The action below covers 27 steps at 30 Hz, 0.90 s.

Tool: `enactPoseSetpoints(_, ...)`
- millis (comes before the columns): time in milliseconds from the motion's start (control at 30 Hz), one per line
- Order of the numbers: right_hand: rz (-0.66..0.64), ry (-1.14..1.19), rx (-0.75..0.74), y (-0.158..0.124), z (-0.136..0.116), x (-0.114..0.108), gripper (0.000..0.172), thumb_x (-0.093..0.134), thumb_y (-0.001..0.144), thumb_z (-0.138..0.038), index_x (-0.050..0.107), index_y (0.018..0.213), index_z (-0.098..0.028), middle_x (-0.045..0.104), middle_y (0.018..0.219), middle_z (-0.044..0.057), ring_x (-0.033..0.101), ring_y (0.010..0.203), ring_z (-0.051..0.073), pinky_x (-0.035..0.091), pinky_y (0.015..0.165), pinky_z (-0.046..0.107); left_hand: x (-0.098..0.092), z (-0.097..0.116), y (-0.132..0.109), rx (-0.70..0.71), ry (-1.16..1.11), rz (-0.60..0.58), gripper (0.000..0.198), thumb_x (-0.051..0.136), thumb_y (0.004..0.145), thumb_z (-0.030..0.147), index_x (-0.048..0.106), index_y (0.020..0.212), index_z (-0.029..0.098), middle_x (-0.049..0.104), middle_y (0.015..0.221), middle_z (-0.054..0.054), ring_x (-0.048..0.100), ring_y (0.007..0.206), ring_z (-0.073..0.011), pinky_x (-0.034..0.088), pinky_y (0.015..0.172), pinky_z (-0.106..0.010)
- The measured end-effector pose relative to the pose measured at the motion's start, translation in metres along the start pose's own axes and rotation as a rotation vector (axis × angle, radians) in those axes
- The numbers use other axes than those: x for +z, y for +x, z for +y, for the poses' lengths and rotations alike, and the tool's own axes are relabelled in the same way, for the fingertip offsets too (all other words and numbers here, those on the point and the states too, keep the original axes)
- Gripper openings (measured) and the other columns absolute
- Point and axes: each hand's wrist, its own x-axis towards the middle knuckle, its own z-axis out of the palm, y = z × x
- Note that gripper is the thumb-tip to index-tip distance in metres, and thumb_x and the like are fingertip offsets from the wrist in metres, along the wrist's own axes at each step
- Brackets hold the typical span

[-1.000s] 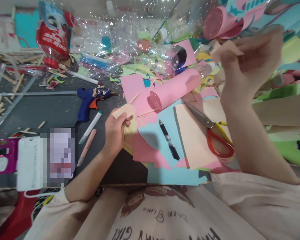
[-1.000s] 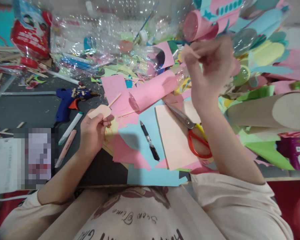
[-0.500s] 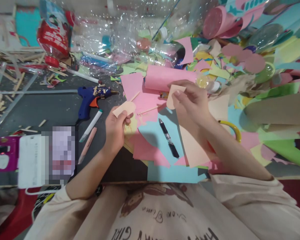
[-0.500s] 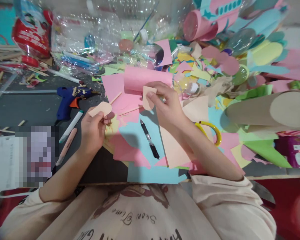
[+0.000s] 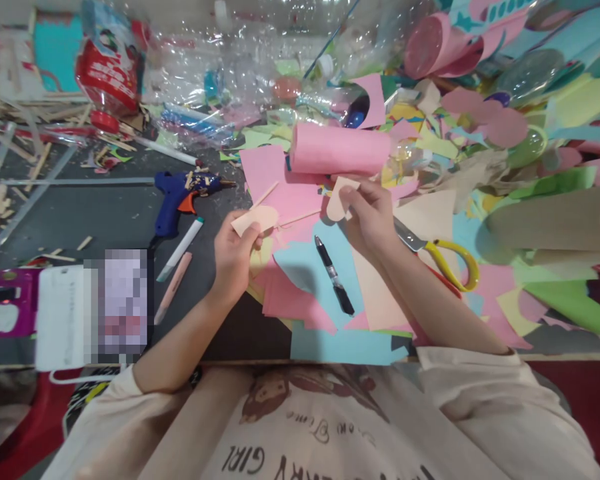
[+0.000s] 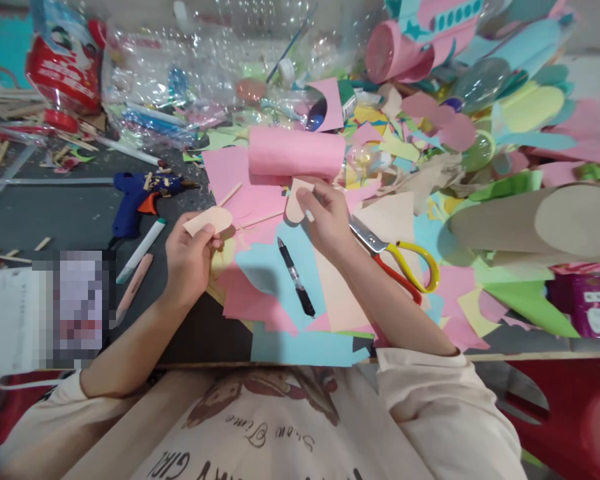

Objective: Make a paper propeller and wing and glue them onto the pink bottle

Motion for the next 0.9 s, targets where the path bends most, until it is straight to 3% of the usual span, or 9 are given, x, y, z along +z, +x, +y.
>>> enactPoseSetpoints(100, 0.057, 0.005, -0.061, 0.016, 0.006, -0.007, 0.038, 0.072, 0.075, -0.053, 0.054, 0.063, -0.022, 0.051, 0.064, -0.003, 0.050, 0.062, 0.013, 0.044, 0.063, 0.031, 0.002, 0.005, -0.004, -0.018, 0.001, -0.047, 0.025, 0.074, 0.063, 0.026, 0.054, 0.078, 0.020, 0.054, 0.058, 0.007, 0.049, 0.049, -0.0056, 0.042, 0.050, -0.019)
enactPoseSetpoints(200, 0.102, -0.002, -0.096, 0.021, 0.007, -0.010, 0.038, 0.071, 0.076, -0.053, 0.053, 0.064, -0.022, 0.048, 0.062, -0.004, 0.048, 0.058, 0.011, 0.043, 0.059, 0.029, 0.003, 0.015, -0.008, -0.089, 0.016, -0.168, 0.025, 0.074, 0.067, 0.026, 0.053, 0.077, 0.019, 0.055, 0.057, 0.006, 0.054, 0.052, -0.0069, 0.045, 0.053, -0.020)
enactPoseSetpoints(367, 0.013, 0.084, 0.042, -0.007, -0.018, 0.006, 0.034, 0.068, 0.081, -0.052, 0.054, 0.069, -0.023, 0.051, 0.061, -0.003, 0.055, 0.058, 0.012, 0.048, 0.055, 0.028, 0.009, 0.028, -0.007, -0.246, 0.002, -0.328, 0.031, 0.078, 0.062, 0.023, 0.057, 0.085, 0.019, 0.065, 0.064, 0.002, 0.058, 0.051, -0.0081, 0.046, 0.051, -0.020)
enactPoseSetpoints(500, 0.000, 0.238, 0.189, -0.031, -0.029, 0.024, 0.031, 0.068, 0.079, -0.052, 0.056, 0.076, -0.024, 0.057, 0.062, -0.004, 0.057, 0.055, 0.012, 0.051, 0.052, 0.026, 0.019, 0.021, -0.002, -0.198, 0.024, -0.312, 0.035, 0.079, 0.062, 0.024, 0.057, 0.089, 0.021, 0.062, 0.059, 0.005, 0.057, 0.046, -0.0080, 0.044, 0.044, -0.018)
enactPoseSetpoints(600, 0.031, 0.298, 0.181, -0.035, -0.021, 0.027, 0.032, 0.071, 0.077, -0.049, 0.053, 0.070, -0.023, 0.055, 0.057, -0.007, 0.051, 0.046, 0.009, 0.047, 0.045, 0.024, 0.022, 0.012, 0.000, -0.115, 0.037, -0.276, 0.034, 0.078, 0.064, 0.026, 0.056, 0.089, 0.021, 0.063, 0.059, 0.005, 0.054, 0.042, -0.0065, 0.043, 0.042, -0.017)
enactPoseSetpoints(733, 0.003, 0.257, 0.188, -0.035, -0.009, 0.022, 0.027, 0.074, 0.074, -0.047, 0.060, 0.075, -0.024, 0.050, 0.055, -0.008, 0.041, 0.041, 0.007, 0.034, 0.036, 0.021, 0.018, 0.004, 0.002, -0.137, 0.027, -0.248, 0.034, 0.077, 0.065, 0.029, 0.055, 0.090, 0.021, 0.061, 0.057, 0.007, 0.050, 0.039, -0.0050, 0.043, 0.040, -0.016)
enactPoseSetpoints(833, -0.034, 0.212, 0.156, -0.036, -0.006, 0.021, 0.027, 0.077, 0.073, -0.046, 0.065, 0.087, -0.026, 0.053, 0.062, -0.006, 0.042, 0.047, 0.008, 0.033, 0.038, 0.022, 0.014, 0.002, 0.004, -0.137, 0.030, -0.232, 0.035, 0.077, 0.065, 0.031, 0.053, 0.088, 0.021, 0.061, 0.057, 0.008, 0.049, 0.038, -0.0039, 0.044, 0.040, -0.016)
enactPoseSetpoints(900, -0.039, 0.197, 0.108, -0.037, -0.006, 0.022, 0.026, 0.078, 0.073, -0.046, 0.064, 0.085, -0.026, 0.052, 0.064, -0.006, 0.043, 0.049, 0.008, 0.035, 0.042, 0.022, 0.013, 0.001, 0.004, -0.112, 0.036, -0.216, 0.036, 0.078, 0.065, 0.032, 0.051, 0.086, 0.022, 0.060, 0.056, 0.009, 0.047, 0.036, -0.0034, 0.044, 0.040, -0.016)
